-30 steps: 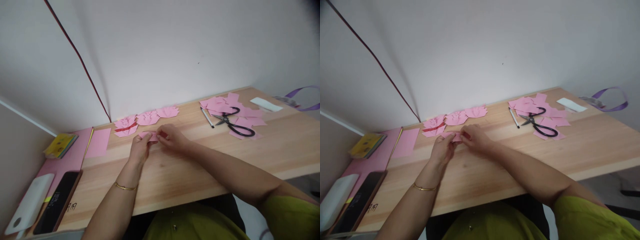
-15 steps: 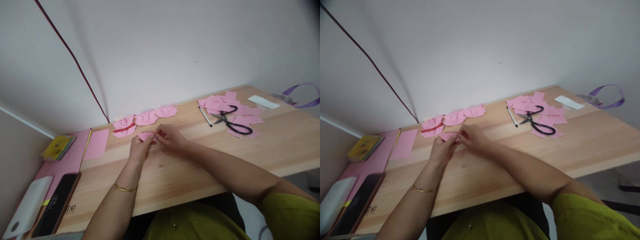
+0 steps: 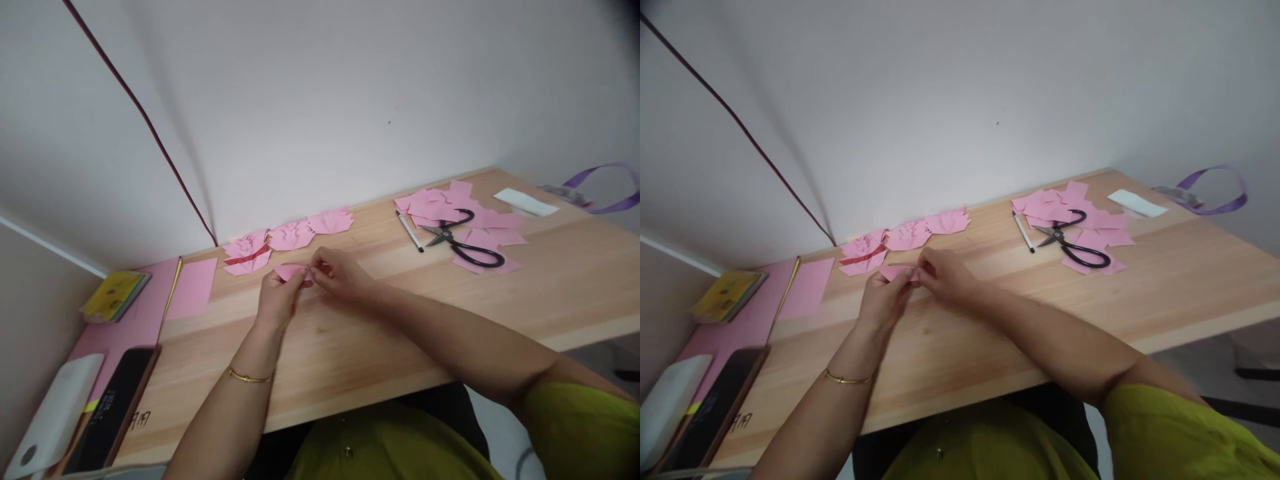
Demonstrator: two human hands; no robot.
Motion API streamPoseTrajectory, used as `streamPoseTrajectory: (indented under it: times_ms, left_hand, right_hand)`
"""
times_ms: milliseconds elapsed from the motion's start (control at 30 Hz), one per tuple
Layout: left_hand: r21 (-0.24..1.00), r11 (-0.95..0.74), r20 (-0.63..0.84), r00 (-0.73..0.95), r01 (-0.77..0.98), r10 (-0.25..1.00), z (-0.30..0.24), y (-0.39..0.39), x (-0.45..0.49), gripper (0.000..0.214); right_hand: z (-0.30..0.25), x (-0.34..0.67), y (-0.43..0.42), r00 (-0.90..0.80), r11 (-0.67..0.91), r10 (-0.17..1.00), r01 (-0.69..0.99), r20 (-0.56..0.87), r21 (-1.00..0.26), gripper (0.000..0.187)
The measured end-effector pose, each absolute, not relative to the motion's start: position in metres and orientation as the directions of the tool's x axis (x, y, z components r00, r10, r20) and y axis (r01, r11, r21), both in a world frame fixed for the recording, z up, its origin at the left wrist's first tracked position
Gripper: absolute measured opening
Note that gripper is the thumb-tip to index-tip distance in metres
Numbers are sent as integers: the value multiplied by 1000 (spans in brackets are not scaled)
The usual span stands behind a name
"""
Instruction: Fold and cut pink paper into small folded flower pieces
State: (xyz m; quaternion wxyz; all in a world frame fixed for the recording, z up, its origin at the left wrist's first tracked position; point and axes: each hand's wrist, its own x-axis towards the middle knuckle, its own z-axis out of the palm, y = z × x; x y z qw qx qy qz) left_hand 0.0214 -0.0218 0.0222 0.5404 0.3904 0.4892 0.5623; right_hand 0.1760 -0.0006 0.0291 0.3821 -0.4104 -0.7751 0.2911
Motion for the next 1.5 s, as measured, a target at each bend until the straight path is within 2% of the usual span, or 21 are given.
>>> streamPoseTrajectory:
  times_ms: [300,467,833,1067,1200,1367,1500]
  left_hand:
    - [987,25,-48,-141,-158,989,23,-22,22,21]
    - [996,17,-30,-148,-86,989,21,-21,20,23]
    - [987,18,6,-146,163,989,24,-22,16,25]
    - [978,7,21,-131,210,991,21,-22,14,25]
    - [984,8,13,-114,179,993,19,-21,13,26]
    - [997,70,-70,-41,-21,997,19,-20,13,33]
    - [987,126,-128,-11,-99,992,16,-19,12,33]
  right_hand:
    - [29,176,-1,-369,458,871,378,323,-804,13]
    - [27,176,0,-399,445,858,263,323,-856,10]
    - [25,175,1,-405,417,870,295,282,-860,14]
    - [27,176,0,-415,394,875,313,249,-864,15]
    - [28,176,0,-400,372,886,314,234,-874,14]
    - [32,177,0,-352,275,923,318,156,-907,12]
    - [37,178,0,-348,233,929,289,125,-929,11]
